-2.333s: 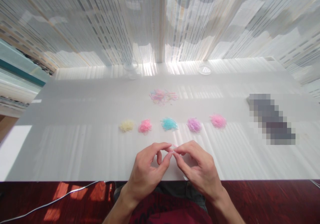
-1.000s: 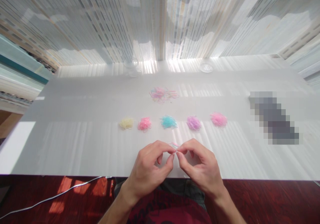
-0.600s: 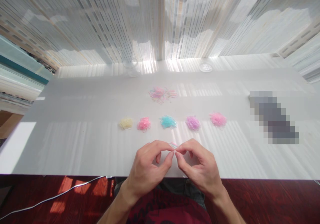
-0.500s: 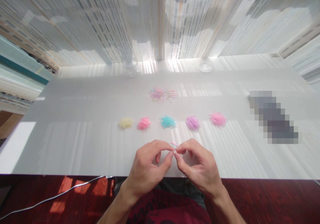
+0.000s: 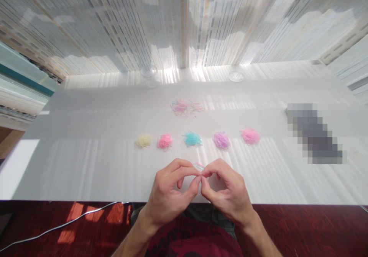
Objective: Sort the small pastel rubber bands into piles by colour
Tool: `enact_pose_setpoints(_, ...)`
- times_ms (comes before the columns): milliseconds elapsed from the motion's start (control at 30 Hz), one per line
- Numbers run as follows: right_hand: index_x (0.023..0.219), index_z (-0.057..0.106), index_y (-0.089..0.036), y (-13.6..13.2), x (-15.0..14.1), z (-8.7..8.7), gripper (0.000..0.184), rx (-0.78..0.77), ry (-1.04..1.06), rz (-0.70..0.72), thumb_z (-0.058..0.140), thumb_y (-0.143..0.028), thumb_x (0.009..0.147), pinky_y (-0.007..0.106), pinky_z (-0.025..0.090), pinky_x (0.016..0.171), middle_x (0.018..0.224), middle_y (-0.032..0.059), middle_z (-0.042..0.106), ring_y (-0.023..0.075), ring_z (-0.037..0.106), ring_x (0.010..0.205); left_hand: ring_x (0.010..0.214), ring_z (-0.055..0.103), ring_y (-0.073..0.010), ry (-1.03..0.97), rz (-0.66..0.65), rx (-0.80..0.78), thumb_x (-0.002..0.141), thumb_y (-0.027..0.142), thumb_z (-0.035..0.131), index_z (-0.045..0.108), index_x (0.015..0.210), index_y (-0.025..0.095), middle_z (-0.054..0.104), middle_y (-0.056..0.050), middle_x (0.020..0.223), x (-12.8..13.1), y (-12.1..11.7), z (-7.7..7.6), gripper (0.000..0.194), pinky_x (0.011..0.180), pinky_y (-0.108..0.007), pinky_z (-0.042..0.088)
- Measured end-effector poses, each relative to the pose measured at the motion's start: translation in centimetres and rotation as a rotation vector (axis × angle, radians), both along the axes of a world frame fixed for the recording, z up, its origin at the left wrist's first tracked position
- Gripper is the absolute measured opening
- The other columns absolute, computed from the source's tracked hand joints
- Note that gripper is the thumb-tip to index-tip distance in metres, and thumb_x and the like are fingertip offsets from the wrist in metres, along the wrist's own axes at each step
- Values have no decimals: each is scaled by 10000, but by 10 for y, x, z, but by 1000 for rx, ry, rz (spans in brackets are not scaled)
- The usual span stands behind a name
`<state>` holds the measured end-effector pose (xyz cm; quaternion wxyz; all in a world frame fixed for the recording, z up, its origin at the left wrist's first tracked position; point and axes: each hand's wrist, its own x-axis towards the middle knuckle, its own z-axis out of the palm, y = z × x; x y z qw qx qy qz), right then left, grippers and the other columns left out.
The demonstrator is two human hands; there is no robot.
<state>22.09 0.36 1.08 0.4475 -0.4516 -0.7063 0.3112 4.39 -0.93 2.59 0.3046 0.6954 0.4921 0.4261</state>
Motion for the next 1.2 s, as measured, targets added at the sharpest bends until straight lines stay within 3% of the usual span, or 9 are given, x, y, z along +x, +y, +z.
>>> enact_pose_setpoints(500,882,582,-233,-1,1,-2,150,0,-18,47,617,-97,828,269,489,599,771,-7,613,152,597,681,568,471,-82,-26,23,-27,908,120,678,709,926,203,658,-17,868,5,-1,-1,91,541,-212,466)
enact_pose_setpoints(933,836,581,-228,-1,9,2,122,-206,213,109,621,-114,825,267,466,633,772,-16,589,139,559,692,587,471,-73,-253,-4,-204,931,148,680,705,905,212,637,-9,889,12,-6,-4,73,529,-201,442)
enact_pose_setpoints(1200,836,520,-226,-2,6,13,136,-192,-8,140,585,-107,825,251,440,610,767,-21,569,130,537,671,657,511,-93,-206,-38,-189,971,157,632,667,968,226,629,-14,948,9,-9,-4,77,576,-211,458)
